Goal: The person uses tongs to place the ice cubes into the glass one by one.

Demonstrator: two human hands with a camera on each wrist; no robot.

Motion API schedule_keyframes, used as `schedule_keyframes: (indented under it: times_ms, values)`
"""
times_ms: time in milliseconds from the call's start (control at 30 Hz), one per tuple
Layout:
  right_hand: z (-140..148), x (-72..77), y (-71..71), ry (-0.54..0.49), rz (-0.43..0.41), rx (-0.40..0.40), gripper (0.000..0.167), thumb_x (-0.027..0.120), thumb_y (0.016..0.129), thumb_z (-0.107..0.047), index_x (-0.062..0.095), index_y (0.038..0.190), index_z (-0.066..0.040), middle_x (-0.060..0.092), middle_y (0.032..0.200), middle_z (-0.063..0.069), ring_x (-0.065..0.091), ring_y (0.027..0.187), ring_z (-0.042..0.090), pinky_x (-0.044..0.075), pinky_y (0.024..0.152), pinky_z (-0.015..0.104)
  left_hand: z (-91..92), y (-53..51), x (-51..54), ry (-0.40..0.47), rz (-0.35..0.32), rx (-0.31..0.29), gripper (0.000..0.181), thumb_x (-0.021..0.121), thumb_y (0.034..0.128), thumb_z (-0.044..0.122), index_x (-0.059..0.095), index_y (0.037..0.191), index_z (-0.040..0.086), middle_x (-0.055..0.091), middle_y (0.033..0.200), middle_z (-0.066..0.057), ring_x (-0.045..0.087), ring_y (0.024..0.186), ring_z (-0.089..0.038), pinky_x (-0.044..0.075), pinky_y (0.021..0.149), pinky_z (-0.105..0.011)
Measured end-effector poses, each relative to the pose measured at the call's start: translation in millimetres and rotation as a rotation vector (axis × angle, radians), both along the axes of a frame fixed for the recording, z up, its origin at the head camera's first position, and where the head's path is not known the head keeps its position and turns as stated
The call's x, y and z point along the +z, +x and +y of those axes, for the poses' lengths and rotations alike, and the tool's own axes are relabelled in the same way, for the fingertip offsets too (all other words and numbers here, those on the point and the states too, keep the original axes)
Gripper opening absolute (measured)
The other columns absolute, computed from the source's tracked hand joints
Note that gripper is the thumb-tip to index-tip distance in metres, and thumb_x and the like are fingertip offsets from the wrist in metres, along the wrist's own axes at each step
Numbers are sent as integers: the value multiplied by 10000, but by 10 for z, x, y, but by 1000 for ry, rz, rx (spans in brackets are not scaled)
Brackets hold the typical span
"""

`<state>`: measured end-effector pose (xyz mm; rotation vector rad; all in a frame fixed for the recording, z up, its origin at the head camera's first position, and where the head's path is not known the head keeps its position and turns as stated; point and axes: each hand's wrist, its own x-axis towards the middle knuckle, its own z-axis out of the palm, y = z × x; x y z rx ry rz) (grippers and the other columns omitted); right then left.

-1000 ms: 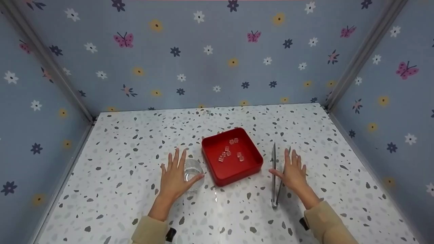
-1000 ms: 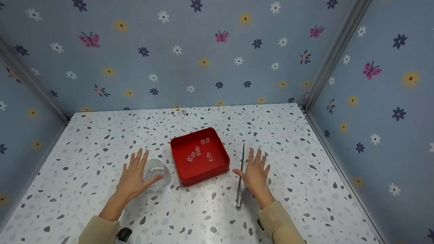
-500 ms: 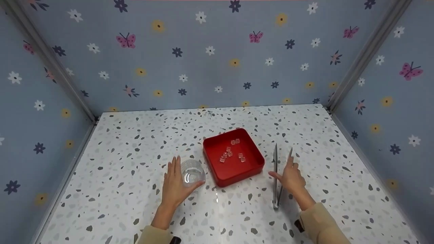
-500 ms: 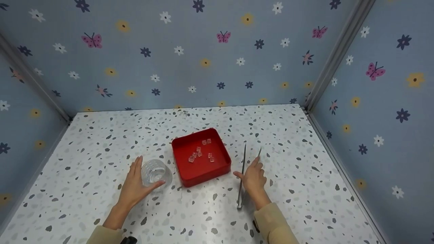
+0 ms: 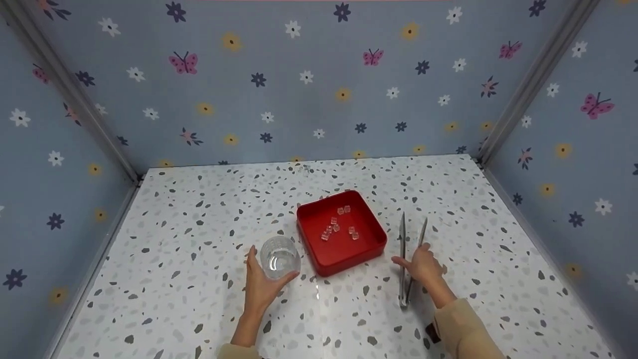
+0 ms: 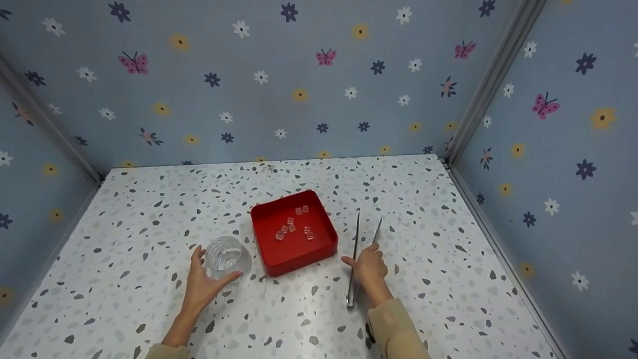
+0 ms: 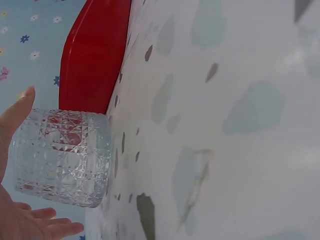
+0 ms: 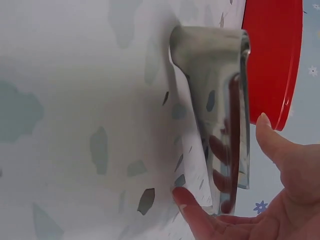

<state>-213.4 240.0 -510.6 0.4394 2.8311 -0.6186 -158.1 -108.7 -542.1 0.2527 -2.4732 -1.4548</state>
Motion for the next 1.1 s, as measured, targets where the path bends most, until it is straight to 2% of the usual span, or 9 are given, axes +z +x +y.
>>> schedule_keyframes:
  times_ms: [100,200,267,400,633,767,867,1100]
  values:
    - [-12,-3,-4,-28,-8,6,1042,625,722,-547,125,1291,168,563,916,278,565,729,338,417,722,525,15,-13,-45,42,-7,22,1139,809,557,419,119,1372,22,242,1363,-225,252,1247,-370,261,1016,-475]
    - [-22,-12,-23,-67,-4,2,1073,630,738,-515,51,1304,188,573,824,236,552,641,273,469,608,433,34,-33,-87,88,4,38,1117,819,558,385,142,1367,17,258,1357,-220,259,1244,-368,260,1018,-467]
    - [-28,-21,-41,-92,-11,-9,1076,634,744,-498,23,1310,184,563,742,186,529,579,232,464,512,370,50,-42,-113,122,25,44,1105,829,553,354,160,1363,11,263,1356,-219,267,1237,-371,268,1014,-461]
    - [-36,-39,-72,-105,-32,-33,1088,633,745,-498,-5,1321,170,541,684,142,511,547,214,420,455,314,80,-57,-146,164,60,55,1088,842,546,300,183,1360,5,266,1360,-215,272,1234,-373,277,1011,-448]
    - [-55,-70,-132,-118,-54,-94,1076,634,760,-467,-39,1330,150,547,954,301,523,661,254,443,575,358,166,-108,-170,192,126,98,1042,861,517,205,245,1334,10,331,1333,-197,297,1235,-322,239,1039,-405]
    - [-75,-82,-160,-99,-52,-104,1023,625,788,-422,-27,1325,157,549,929,309,534,653,261,455,573,368,195,-127,-190,193,145,135,1019,866,501,191,281,1316,15,366,1315,-176,325,1223,-307,255,1033,-393]
    - [-75,-89,-169,-79,-41,-89,959,608,815,-376,-1,1312,174,557,895,300,544,647,266,464,569,377,210,-132,-189,191,134,153,1007,865,499,203,295,1311,29,377,1310,-170,333,1220,-304,260,1032,-392]
    - [-20,-118,-131,-62,39,-33,819,571,849,-265,63,1277,212,519,983,364,579,746,350,479,647,457,245,-124,-181,200,133,171,982,864,500,208,325,1306,50,403,1304,-156,351,1215,-285,270,1030,-373]
